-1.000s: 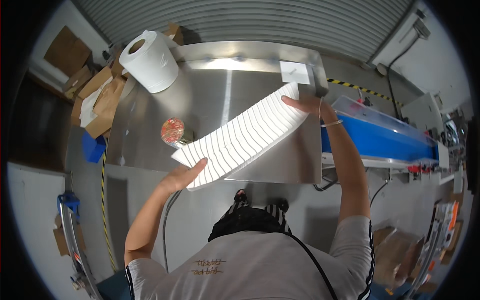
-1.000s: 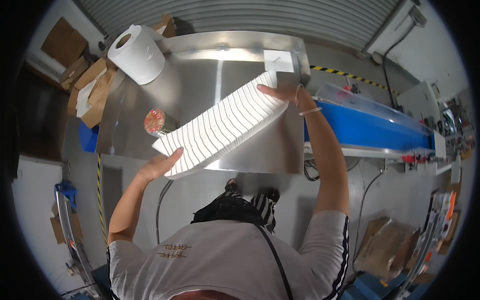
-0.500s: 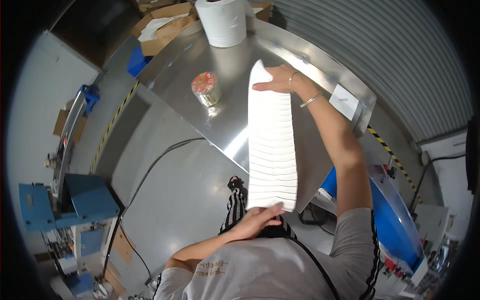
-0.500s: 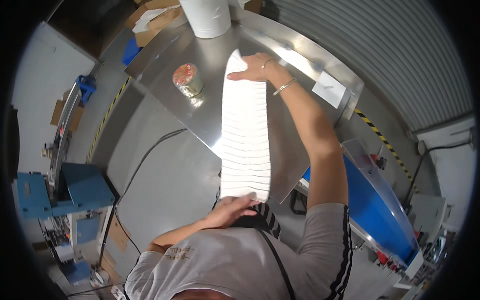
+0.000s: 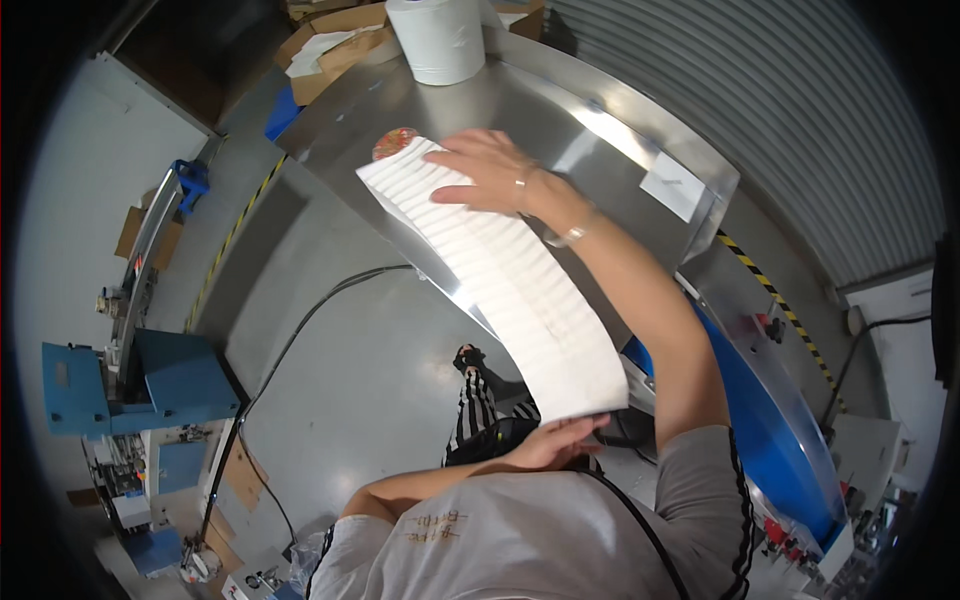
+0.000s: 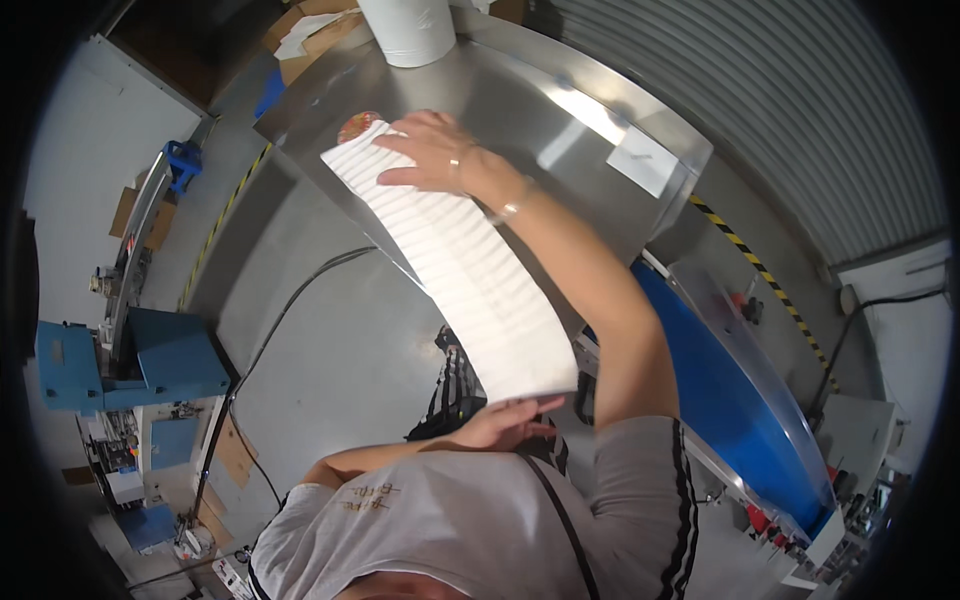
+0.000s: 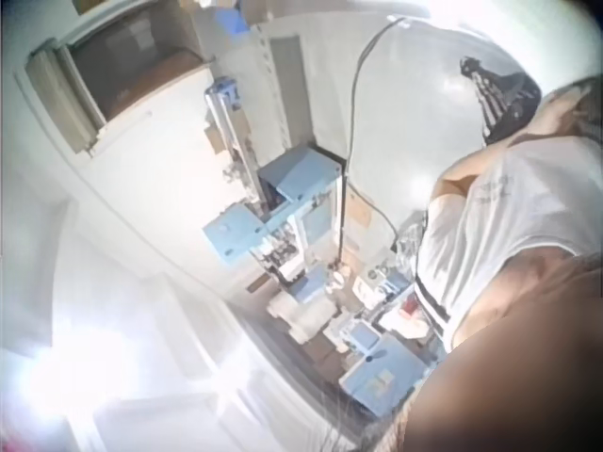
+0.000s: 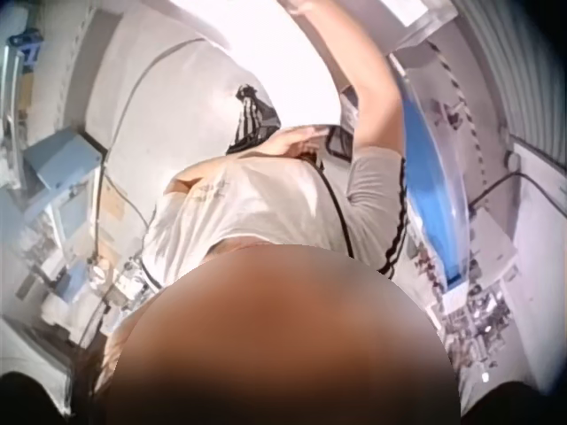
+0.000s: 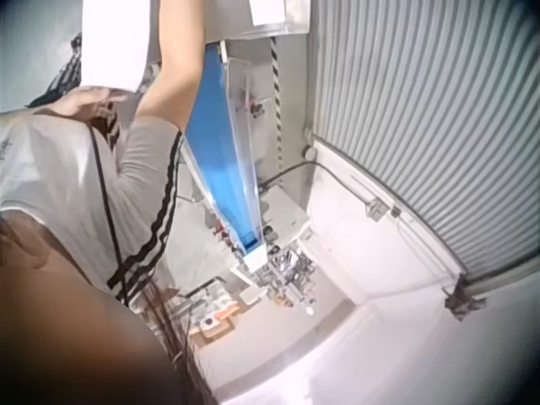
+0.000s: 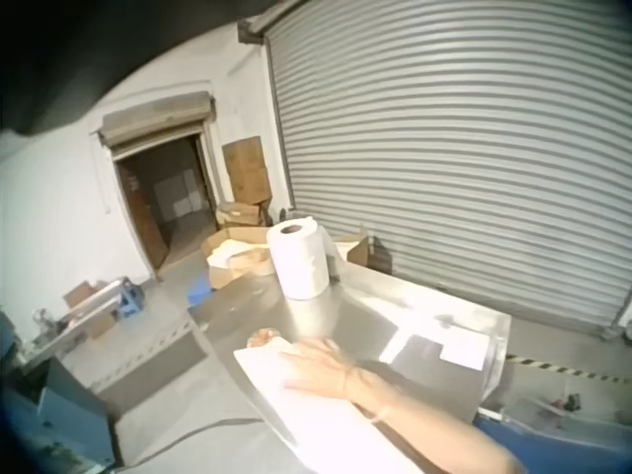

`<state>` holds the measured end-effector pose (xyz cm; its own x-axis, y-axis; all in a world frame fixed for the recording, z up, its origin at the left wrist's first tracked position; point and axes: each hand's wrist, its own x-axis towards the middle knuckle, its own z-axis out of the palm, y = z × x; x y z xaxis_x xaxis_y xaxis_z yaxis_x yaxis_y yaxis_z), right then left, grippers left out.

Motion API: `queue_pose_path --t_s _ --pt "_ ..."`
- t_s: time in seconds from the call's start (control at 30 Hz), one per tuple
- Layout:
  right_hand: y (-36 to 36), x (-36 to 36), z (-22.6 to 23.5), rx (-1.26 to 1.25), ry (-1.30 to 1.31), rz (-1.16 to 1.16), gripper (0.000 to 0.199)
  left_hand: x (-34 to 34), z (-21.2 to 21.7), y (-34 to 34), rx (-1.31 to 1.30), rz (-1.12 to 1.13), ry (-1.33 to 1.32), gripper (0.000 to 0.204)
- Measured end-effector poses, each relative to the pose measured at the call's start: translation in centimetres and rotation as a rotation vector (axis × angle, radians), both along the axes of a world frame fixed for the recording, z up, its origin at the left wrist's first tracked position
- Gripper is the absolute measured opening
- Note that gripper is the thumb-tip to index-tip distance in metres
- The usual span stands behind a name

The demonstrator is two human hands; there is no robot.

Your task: Packing stacks of paper napkins from a production line onto a conveyor belt.

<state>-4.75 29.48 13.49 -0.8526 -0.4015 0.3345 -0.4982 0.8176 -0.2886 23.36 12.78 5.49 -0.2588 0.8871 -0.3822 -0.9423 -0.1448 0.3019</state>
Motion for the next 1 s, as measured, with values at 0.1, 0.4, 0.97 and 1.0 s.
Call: queue_pose_path --t_s 0.1,0.4,0.97,1.0 --pt "4.7 6.3 0.3 -0.199 -0.003 -0.134 0.048 -2.0 -1.0 1.3 0.026 0.083 0.107 0.046" --pt "10.6 27.5 -3.6 -0.621 -0.669 -0.548 0.066 -6.3 1.0 5.1 -0.018 0.239 0.165 0.039" --pt "5.4 28.2 -8.4 -1.006 -0.242 -0.699 0.047 -7.7 3.1 6.2 -0.696 0.290 2.338 0.044" --pt "5.4 28.2 -8.2 -1.002 -0.242 -0.698 0.047 -7.6 3.2 6.2 -0.692 0.293 2.329 0.041"
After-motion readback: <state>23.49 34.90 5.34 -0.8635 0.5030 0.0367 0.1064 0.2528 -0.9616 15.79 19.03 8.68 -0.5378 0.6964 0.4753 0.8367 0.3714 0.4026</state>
